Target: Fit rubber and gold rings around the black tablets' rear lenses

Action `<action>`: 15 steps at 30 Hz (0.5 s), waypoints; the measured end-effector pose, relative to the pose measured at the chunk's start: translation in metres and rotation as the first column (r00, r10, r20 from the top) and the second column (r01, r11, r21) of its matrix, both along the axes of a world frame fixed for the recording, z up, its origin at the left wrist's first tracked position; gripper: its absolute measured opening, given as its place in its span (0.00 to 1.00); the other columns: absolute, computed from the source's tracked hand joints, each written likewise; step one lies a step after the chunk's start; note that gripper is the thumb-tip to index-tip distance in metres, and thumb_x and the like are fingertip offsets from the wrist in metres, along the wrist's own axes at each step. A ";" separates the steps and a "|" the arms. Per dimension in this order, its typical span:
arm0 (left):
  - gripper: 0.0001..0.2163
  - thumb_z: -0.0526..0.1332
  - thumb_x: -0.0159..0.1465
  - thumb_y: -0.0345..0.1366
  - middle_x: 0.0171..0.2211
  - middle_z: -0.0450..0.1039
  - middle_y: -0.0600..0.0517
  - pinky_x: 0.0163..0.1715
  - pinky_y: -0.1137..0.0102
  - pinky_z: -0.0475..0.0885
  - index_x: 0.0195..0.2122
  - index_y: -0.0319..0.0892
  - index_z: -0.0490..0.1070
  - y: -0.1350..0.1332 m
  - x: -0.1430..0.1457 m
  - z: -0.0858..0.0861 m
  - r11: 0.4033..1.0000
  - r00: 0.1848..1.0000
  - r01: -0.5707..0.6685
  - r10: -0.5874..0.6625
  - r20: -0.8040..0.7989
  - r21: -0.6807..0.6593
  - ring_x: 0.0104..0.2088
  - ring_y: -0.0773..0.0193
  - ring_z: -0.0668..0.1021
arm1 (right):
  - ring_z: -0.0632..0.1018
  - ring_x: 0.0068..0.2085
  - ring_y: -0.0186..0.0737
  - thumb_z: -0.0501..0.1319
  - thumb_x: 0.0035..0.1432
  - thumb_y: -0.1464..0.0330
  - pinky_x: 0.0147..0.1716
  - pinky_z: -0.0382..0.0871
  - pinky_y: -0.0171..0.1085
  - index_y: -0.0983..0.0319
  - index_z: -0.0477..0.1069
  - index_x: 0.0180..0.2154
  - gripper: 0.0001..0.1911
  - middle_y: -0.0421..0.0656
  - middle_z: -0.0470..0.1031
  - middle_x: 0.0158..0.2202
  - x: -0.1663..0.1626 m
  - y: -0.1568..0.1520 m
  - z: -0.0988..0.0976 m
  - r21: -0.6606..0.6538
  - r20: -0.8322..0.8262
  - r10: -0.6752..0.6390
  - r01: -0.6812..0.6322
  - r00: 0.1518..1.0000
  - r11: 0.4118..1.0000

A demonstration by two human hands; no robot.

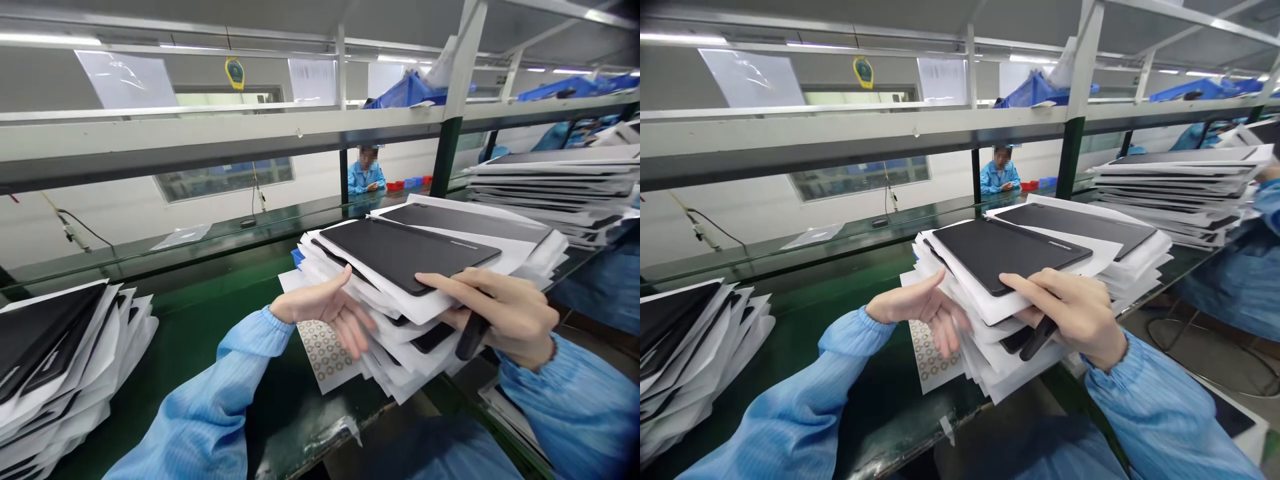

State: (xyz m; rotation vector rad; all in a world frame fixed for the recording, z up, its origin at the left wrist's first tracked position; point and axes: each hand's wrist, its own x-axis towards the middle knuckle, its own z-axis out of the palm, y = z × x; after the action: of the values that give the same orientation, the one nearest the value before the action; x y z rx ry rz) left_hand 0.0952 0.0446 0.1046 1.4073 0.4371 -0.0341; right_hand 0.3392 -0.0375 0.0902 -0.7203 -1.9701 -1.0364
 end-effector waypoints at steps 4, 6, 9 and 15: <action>0.32 0.43 0.65 0.58 0.39 0.77 0.42 0.42 0.66 0.73 0.43 0.34 0.74 -0.016 0.025 -0.005 0.868 0.838 -0.402 0.477 0.265 -0.290 0.39 0.58 0.79 | 0.70 0.22 0.31 0.55 0.62 0.69 0.21 0.62 0.31 0.62 0.68 0.47 0.11 0.40 0.69 0.24 -0.003 0.000 0.000 0.016 -0.007 0.029 -0.029 1.000 0.999; 0.21 0.54 0.64 0.51 0.45 0.75 0.45 0.44 0.66 0.73 0.45 0.38 0.72 -0.031 0.041 -0.004 0.769 0.691 -0.506 0.632 0.351 -0.391 0.43 0.58 0.78 | 0.70 0.21 0.30 0.55 0.62 0.70 0.20 0.62 0.31 0.62 0.68 0.47 0.11 0.40 0.69 0.24 -0.006 0.001 -0.002 0.015 -0.012 0.030 -0.030 0.999 0.999; 0.11 0.60 0.62 0.37 0.48 0.72 0.46 0.45 0.66 0.73 0.44 0.39 0.71 -0.048 0.062 0.002 0.652 0.488 -0.654 0.751 0.444 -0.384 0.46 0.58 0.76 | 0.70 0.21 0.30 0.55 0.63 0.72 0.19 0.61 0.30 0.61 0.67 0.49 0.13 0.39 0.69 0.24 -0.014 0.001 -0.005 0.022 -0.031 0.012 -0.011 0.999 1.000; 0.06 0.57 0.59 0.21 0.30 0.77 0.47 0.38 0.63 0.78 0.30 0.33 0.72 -0.038 0.054 0.011 0.357 0.312 -0.934 0.781 0.541 0.024 0.33 0.59 0.80 | 0.76 0.28 0.38 0.63 0.55 0.72 0.26 0.68 0.34 0.59 0.69 0.50 0.19 0.45 0.74 0.33 -0.022 -0.013 -0.021 -0.091 -0.155 -0.002 -0.012 0.988 0.996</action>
State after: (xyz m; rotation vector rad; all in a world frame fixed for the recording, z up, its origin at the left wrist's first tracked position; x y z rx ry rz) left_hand 0.1490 0.0066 0.1155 1.2630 0.8124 1.3531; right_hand 0.3170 -0.0502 0.0688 -0.8201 -1.8934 -0.8647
